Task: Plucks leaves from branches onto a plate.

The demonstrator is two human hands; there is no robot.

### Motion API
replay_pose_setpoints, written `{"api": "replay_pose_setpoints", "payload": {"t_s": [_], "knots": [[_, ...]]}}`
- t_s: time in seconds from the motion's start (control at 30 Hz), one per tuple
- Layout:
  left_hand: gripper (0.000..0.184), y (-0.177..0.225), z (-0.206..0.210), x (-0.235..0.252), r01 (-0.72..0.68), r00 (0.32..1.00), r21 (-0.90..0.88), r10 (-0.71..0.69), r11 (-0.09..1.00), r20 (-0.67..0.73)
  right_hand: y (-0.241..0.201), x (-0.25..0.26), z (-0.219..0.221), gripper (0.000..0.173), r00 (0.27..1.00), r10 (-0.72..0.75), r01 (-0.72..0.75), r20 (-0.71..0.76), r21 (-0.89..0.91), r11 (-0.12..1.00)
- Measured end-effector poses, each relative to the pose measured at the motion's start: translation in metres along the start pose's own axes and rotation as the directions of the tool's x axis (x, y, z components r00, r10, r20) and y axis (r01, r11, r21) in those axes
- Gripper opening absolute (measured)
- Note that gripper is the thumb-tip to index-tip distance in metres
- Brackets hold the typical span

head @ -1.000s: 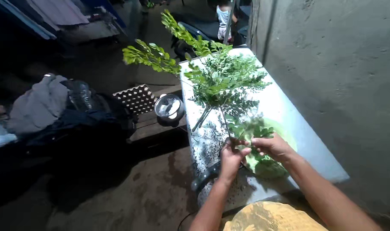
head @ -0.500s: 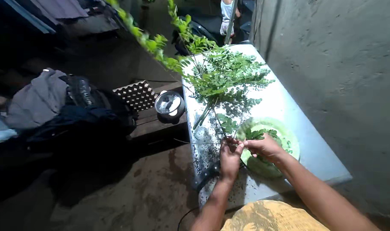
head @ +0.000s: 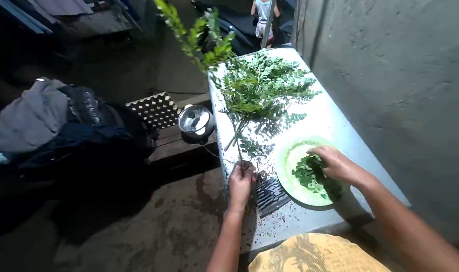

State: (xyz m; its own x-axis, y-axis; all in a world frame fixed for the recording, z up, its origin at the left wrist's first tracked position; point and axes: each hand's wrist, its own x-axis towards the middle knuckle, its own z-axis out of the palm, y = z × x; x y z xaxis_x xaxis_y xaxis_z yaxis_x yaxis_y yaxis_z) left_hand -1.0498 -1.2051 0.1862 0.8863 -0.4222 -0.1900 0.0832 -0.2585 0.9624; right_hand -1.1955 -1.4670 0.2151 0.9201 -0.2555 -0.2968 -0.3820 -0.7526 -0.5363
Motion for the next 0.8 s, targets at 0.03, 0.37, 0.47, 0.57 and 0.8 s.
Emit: {"api": "replay_pose_setpoints", "payload": {"t_s": [0.03, 0.37, 0.47, 0.57, 0.8], "knots": [[0.017, -0.002, -0.001, 0.0, -0.007, 1.0, 0.011, 0.007, 1.0, 0.002, 0.0, -0.002, -0.006, 0.064, 1.0, -0.004, 0.003, 0.004, 0.042, 0.999], [0.031, 0.016, 0.008, -0.015, 0.102, 0.954, -0.219, -0.033, 0.97, 0.297, -0.024, -0.003, 0.0, 0.022, 0.947, 0.078, 0.123, -0.313, 0.574, 0.809], [0.032, 0.026, 0.017, -0.024, 0.139, 0.932, -0.237, -0.047, 0.962, 0.358, -0.053, 0.007, 0.012, 0.02, 0.979, 0.158, 0.01, -0.126, 0.81, 0.587], [0.025, 0.029, 0.022, -0.03, 0.183, 0.922, -0.243, -0.08, 0.953, 0.38, -0.072, 0.014, 0.02, 0.017, 0.981, 0.176, -0.148, 0.079, 0.892, 0.426], [0.025, 0.024, 0.018, -0.031, 0.307, 0.841, -0.285, -0.118, 0.908, 0.528, -0.056, 0.027, 0.027, 0.022, 0.935, -0.257, -0.155, 0.242, 0.935, 0.318]]}}
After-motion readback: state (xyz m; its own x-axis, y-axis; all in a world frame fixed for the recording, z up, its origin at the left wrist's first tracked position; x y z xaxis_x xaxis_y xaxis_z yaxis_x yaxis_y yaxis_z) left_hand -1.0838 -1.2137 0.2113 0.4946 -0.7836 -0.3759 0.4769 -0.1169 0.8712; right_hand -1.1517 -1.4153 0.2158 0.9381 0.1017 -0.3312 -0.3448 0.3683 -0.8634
